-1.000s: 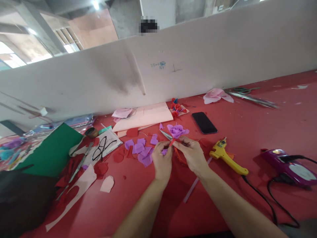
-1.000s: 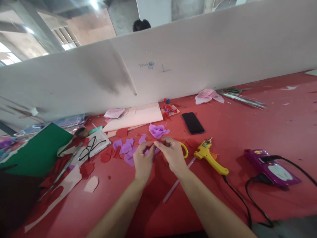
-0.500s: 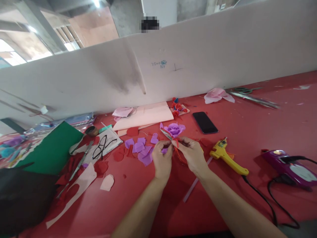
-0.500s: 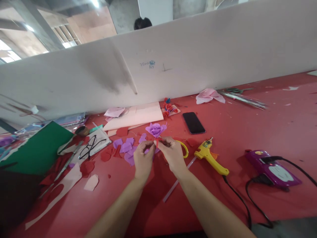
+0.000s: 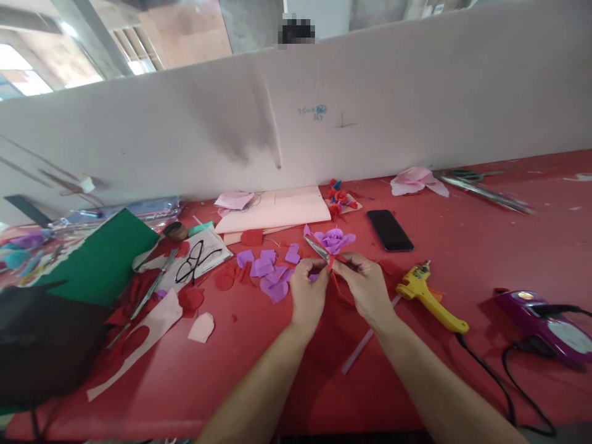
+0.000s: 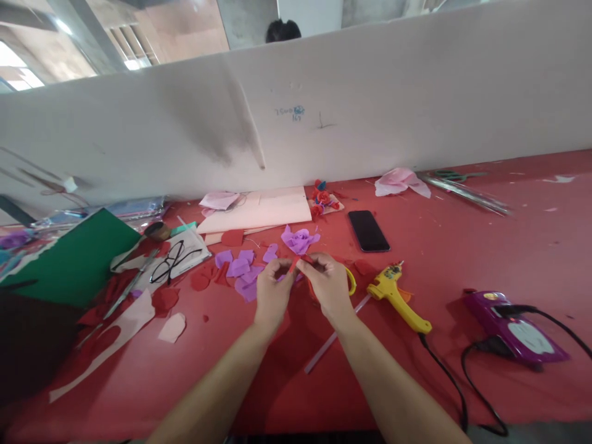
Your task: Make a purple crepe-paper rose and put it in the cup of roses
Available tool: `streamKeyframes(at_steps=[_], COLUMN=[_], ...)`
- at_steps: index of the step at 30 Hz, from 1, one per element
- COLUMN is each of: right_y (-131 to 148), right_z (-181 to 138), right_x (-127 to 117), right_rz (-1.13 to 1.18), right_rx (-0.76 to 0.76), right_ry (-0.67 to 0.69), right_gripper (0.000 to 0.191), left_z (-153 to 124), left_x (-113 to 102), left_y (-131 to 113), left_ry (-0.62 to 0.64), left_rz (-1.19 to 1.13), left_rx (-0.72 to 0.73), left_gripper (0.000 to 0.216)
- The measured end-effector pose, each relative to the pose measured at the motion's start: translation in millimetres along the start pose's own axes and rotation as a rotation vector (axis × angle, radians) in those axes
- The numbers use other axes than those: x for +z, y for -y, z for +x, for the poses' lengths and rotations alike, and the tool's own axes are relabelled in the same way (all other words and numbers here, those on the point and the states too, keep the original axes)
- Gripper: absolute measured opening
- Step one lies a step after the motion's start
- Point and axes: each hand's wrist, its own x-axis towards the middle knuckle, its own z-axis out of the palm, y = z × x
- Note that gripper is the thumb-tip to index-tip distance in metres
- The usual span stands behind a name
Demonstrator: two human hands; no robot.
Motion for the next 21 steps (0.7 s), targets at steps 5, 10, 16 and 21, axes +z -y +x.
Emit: streamKeyframes(at_steps=[5, 10, 16, 21], right_y=[-3, -6, -3, -2], right_z=[0, 0, -1, 0], right_x=[0, 1, 4, 3], right_rz=[0.019, -0.045, 0.082, 0.148], right_rx=[0.031, -0.001, 0.025, 0.04], right_ry=[0.026, -0.01, 0.063, 0.039], right_gripper=[0.018, 0.025, 0.021, 0.018], left_z=[0, 4, 10, 9], left_x=[1, -1, -2, -3], left_y=[-2, 0, -1, -8], left_ry=[0.023, 0.069, 0.108, 0.12], left_rz=[-0.059, -0.168, -0.594, -0.707], left_rx=[-0.034, -0.087, -0.395, -0.51], left_gripper=[0.019, 0.017, 0.021, 0.026])
